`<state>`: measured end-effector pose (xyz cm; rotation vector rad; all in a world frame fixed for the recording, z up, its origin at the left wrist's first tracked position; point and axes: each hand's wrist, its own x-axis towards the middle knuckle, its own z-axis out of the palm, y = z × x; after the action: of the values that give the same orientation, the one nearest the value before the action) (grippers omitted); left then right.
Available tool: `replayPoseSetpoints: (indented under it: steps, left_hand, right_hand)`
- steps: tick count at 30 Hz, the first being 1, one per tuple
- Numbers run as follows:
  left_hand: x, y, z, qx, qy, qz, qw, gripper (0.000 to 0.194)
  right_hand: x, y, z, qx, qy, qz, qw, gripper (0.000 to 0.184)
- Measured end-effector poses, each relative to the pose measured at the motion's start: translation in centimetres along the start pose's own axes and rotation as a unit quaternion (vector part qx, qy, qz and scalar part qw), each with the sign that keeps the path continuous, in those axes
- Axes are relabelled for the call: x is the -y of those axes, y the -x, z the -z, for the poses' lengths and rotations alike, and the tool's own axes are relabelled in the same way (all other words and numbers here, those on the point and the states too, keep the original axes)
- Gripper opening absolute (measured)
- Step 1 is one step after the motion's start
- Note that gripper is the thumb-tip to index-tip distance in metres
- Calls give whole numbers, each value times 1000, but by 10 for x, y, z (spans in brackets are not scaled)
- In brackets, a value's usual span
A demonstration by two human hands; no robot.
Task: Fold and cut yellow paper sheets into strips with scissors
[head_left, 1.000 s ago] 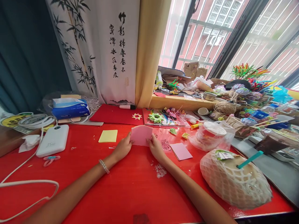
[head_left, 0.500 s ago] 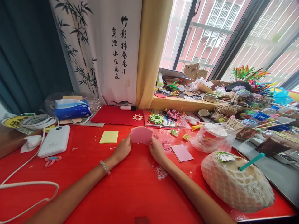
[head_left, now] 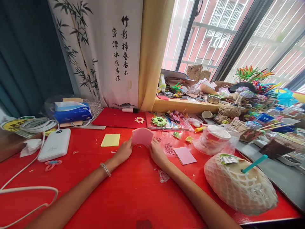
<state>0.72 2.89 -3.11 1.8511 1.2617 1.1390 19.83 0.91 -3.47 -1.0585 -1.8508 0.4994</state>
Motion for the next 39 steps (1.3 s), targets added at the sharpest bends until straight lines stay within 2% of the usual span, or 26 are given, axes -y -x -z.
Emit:
replayPoseSetpoints:
  steps: [2, 5, 7, 9, 11, 15, 19, 22, 26, 29, 32, 34, 37, 39]
  left_hand:
    - [-2, -1, 1, 11, 25, 5, 1000, 23]
    - [-8, -1, 2, 24, 78, 12, 997, 28]
    - [-12, -3, 3, 44, 124, 18, 991, 34]
    - [-15, -4, 3, 59, 163, 30, 984, 40]
    - [-17, -6, 5, 65, 187, 45, 979, 41]
    - [-18, -7, 7, 77, 211, 69, 972, 39]
    - [-18, -2, 3, 105, 212, 82, 968, 38]
    - [-18, 3, -2, 114, 200, 87, 969, 41]
    - [-20, 1, 0, 64, 204, 79, 974, 42]
    - [-18, -15, 18, -8, 222, 74, 972, 39]
    - [-8, -44, 53, -65, 229, 95, 967, 38]
    - [2, -66, 79, -99, 229, 121, 961, 36]
    - [19, -97, 113, -93, 220, 185, 953, 28]
    - [29, -114, 126, -76, 209, 227, 948, 22]
  right_hand:
    - [0, 0, -1, -19, -49, -40, 998, 14]
    - [2, 0, -1, -41, -127, -111, 985, 18]
    - [4, -1, -1, -26, -215, -151, 965, 25]
    - [8, -1, 1, -8, -312, -186, 932, 31]
    - [11, -2, 2, 4, -360, -205, 910, 35]
    - [13, -2, 2, 13, -370, -216, 904, 36]
    - [10, -2, 0, 9, -361, -207, 910, 34]
    - [7, -1, -3, 32, -345, -201, 916, 35]
    - [6, -2, -7, 53, -325, -190, 925, 33]
    - [7, -2, -7, -2, -312, -187, 932, 34]
    - [6, -1, -5, -89, -258, -180, 945, 30]
    - [4, -3, -2, -122, -203, -178, 955, 28]
    - [-6, -18, 6, -143, -142, -197, 960, 27]
    - [-18, -38, 17, -162, -114, -222, 955, 28]
